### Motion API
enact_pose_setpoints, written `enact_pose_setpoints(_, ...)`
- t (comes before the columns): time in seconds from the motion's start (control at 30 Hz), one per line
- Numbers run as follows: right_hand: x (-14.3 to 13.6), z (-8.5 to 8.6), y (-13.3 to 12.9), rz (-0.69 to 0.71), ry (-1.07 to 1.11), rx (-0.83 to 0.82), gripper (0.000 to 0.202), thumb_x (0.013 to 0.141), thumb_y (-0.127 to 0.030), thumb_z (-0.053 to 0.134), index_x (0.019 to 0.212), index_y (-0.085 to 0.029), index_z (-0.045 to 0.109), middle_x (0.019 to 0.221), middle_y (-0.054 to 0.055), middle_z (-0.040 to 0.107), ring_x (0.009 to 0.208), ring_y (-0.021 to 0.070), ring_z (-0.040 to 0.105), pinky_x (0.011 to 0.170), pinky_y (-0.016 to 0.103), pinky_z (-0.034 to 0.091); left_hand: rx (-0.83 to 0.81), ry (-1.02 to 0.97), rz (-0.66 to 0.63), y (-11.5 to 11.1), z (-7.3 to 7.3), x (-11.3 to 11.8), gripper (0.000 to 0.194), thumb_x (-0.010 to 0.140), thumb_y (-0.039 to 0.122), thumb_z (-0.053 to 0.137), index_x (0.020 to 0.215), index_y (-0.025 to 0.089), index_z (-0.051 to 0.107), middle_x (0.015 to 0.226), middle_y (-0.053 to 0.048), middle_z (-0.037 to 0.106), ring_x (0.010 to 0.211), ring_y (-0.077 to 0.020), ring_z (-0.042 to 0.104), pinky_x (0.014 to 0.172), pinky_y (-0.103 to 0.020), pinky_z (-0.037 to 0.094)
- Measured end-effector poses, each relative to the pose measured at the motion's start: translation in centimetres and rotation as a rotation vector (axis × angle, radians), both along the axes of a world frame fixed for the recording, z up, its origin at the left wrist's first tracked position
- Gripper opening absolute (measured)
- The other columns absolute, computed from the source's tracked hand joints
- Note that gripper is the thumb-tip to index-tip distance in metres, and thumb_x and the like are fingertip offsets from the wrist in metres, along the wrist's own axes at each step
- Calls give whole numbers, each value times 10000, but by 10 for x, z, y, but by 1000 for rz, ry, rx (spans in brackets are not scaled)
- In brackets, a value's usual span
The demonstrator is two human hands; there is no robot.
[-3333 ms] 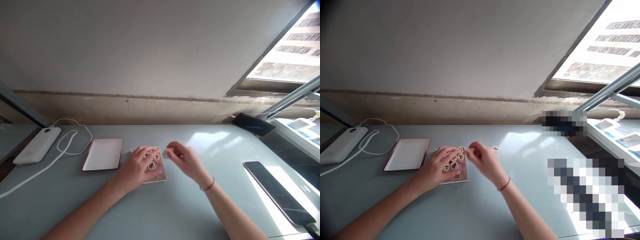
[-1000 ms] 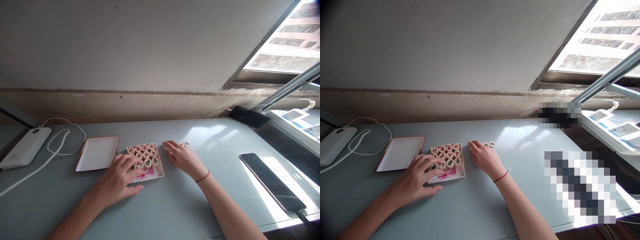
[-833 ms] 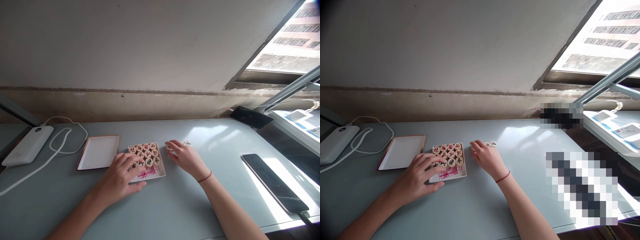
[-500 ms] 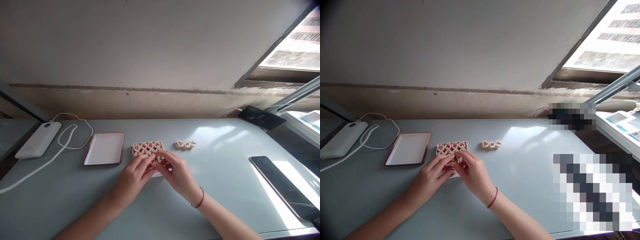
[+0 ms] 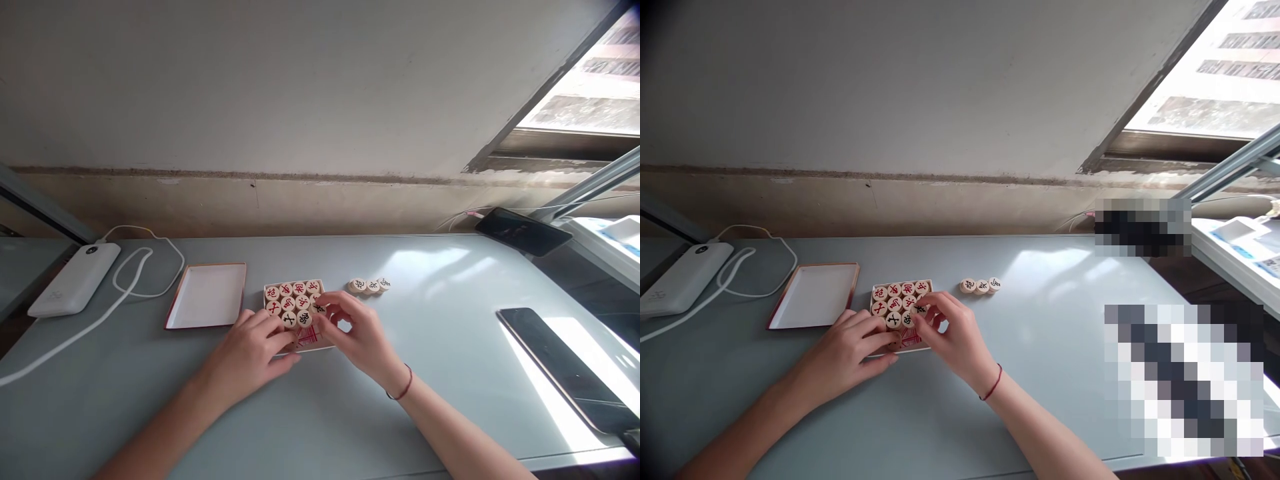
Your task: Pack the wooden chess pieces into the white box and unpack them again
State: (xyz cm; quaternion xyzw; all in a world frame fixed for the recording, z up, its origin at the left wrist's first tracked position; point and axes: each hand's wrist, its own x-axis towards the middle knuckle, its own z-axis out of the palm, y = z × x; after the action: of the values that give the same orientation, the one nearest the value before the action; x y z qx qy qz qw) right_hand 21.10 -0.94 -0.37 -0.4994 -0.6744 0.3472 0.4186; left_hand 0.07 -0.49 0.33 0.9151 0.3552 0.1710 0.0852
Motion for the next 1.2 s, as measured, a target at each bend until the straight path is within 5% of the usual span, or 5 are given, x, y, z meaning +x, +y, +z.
enact_pose_setpoints(0.43, -11, -5, -10, 129, -205, 269, 77, 899, -240, 539, 917, -200, 603, 958, 66, 681, 697, 111, 629, 570, 213, 509, -50, 55, 9, 1, 9, -15, 16, 795, 225, 661, 791, 223, 646, 746, 17, 553, 723, -147, 501, 701, -297, 382)
enact_pose_setpoints(0.67, -32, -15, -17, 187, -476, 450, 213, 945, -256, 481, 784, -192, 605, 848, 39, 697, 600, 103, 594, 554, 235, 451, -119, 33, 35, 7, 19, -26, 140, 744, 220, 674, 862, 226, 599, 786, 41, 586, 745, -145, 551, 715, -287, 411)
enact_pose_setpoints(0.87, -28, -11, -14, 267, -415, 439, 206, 940, -232, 459, 850, -197, 640, 885, 48, 700, 647, 101, 614, 574, 227, 471, -77, 21, 18, 5, 13, -21, 253, 724, 289, 715, 955, 236, 623, 944, -10, 604, 900, -193, 541, 803, -321, 448)
enact_pose_setpoints(1.0, 2, -3, 3, 86, -423, 381, 209, 925, -214, 433, 929, -201, 641, 977, 78, 686, 674, 110, 631, 578, 227, 490, 4, 6, 7, 1, 2, -12, 328, 741, 353, 713, 1045, 259, 631, 1154, -61, 562, 1021, -250, 498, 848, -379, 449)
enact_pose_setpoints(1.2, 48, -6, 26, -228, -897, 117, 404, 904, -281, 445, 1301, -208, 473, 1249, 128, 569, 610, 149, 630, 411, 259, 412, 35, 60, 28, -2, -10, -3, 151, 776, 332, 685, 874, 219, 660, 1196, -73, 553, 1037, -270, 489, 855, -420, 441)
